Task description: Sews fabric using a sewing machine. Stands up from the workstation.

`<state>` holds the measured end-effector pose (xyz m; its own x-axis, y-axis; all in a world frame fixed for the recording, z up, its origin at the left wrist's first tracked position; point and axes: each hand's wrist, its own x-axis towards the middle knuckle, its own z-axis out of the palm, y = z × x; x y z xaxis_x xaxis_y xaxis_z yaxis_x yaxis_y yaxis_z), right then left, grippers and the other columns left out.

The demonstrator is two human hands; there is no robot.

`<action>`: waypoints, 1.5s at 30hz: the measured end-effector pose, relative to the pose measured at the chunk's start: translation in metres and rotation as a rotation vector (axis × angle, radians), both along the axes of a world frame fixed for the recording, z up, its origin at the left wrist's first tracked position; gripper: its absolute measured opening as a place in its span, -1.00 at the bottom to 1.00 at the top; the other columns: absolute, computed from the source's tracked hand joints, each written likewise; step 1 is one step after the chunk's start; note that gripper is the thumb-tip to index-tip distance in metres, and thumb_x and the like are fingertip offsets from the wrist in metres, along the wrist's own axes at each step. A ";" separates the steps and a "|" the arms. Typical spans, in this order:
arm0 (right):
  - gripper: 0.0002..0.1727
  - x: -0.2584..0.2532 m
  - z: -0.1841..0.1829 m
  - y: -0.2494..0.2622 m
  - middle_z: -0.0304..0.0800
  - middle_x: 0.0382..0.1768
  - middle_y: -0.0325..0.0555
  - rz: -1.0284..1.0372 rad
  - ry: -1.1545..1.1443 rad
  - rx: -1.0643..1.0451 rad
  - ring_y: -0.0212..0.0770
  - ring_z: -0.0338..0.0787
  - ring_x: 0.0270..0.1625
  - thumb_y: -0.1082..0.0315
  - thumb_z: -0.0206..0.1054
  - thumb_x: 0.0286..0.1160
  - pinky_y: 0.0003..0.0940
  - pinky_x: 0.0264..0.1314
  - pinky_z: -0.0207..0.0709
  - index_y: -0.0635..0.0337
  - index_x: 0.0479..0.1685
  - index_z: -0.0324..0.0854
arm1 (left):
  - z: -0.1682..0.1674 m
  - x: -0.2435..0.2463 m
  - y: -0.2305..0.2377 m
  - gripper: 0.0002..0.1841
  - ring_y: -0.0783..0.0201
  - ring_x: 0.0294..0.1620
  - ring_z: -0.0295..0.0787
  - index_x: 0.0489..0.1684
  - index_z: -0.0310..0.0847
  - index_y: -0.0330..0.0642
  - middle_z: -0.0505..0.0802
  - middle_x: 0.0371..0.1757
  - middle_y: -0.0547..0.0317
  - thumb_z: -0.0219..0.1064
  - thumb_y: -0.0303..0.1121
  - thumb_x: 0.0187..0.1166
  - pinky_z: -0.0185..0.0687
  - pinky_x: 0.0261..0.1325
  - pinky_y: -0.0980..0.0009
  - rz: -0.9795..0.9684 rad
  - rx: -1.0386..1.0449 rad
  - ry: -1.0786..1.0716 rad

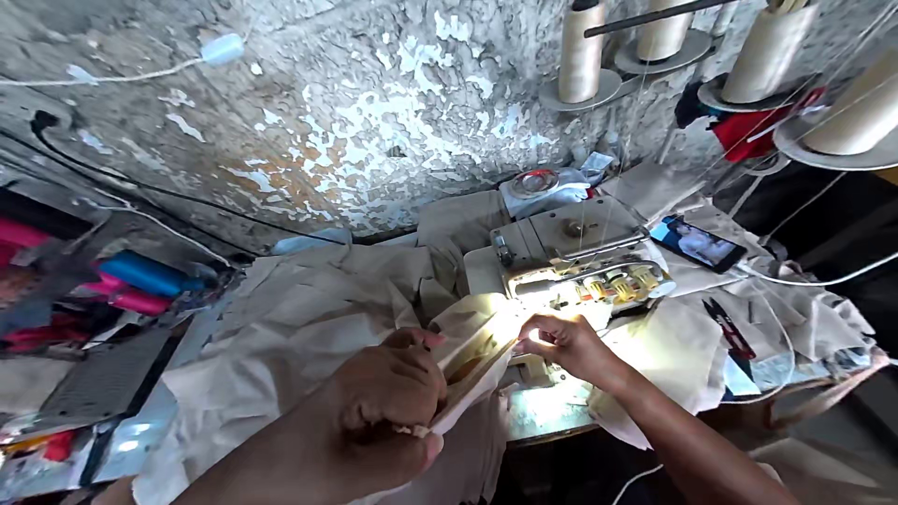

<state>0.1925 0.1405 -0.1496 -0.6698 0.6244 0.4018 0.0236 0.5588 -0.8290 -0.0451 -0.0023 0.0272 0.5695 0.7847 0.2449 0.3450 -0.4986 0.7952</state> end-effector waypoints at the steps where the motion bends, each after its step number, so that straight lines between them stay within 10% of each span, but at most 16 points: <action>1: -0.73 0.000 0.000 0.000 0.78 -0.44 -0.20 0.002 -0.004 0.001 -0.56 0.52 -0.48 0.18 0.43 0.52 -0.62 -0.34 0.42 0.24 -0.19 0.82 | 0.000 0.000 0.000 -0.70 0.55 -0.14 0.67 -0.55 0.42 -0.10 0.63 -0.46 0.31 0.22 -0.29 0.68 0.33 0.59 0.38 0.007 0.006 -0.001; 8: -0.64 0.001 0.006 0.003 0.85 -0.36 -0.13 0.074 -0.073 -0.094 -0.50 0.56 -0.47 0.20 0.38 0.59 -0.54 -0.29 0.48 0.27 0.15 0.81 | -0.002 0.002 0.006 -0.69 0.55 -0.16 0.69 -0.54 0.44 -0.09 0.64 -0.47 0.32 0.23 -0.26 0.70 0.29 0.65 0.34 -0.024 0.055 -0.006; 14: -0.73 0.007 0.007 0.000 0.91 -0.16 0.05 0.082 -0.004 -0.136 -0.38 0.82 -0.11 0.30 0.35 0.61 -0.43 0.10 0.64 0.33 -0.09 0.87 | 0.000 -0.002 0.011 -0.70 0.57 0.04 0.75 -0.50 0.53 -0.06 0.77 -0.34 0.40 0.26 -0.20 0.72 0.29 0.70 0.29 0.017 -0.010 -0.044; 18: -0.70 0.016 -0.001 -0.007 0.82 -0.27 0.01 0.141 0.008 -0.244 -0.47 0.71 -0.25 0.34 0.27 0.68 -0.56 -0.06 0.59 0.48 -0.07 0.75 | 0.005 -0.006 0.019 -0.73 0.65 0.01 0.73 -0.41 0.66 -0.04 0.79 -0.32 0.48 0.26 -0.16 0.70 0.30 0.68 0.35 0.085 -0.021 0.041; 29: -0.81 0.016 -0.034 -0.026 0.86 -0.35 -0.27 0.025 0.204 -0.410 -0.73 0.72 -0.25 0.37 0.48 0.49 -0.74 -0.05 0.61 0.37 -0.28 0.82 | 0.013 0.014 0.036 -0.77 0.79 -0.28 0.61 -0.41 0.73 0.04 0.70 -0.47 0.61 0.33 -0.09 0.59 0.54 0.03 0.76 0.169 -0.033 0.184; 45: -0.81 0.016 -0.034 -0.022 0.89 -0.28 0.03 0.025 0.117 -0.225 -0.47 0.81 -0.18 0.41 0.46 0.45 -0.56 0.04 0.67 0.43 -0.23 0.85 | 0.008 0.020 0.039 -0.79 0.82 -0.38 0.57 -0.47 0.71 0.11 0.69 -0.48 0.65 0.37 -0.08 0.52 0.52 -0.18 0.82 0.187 -0.129 0.098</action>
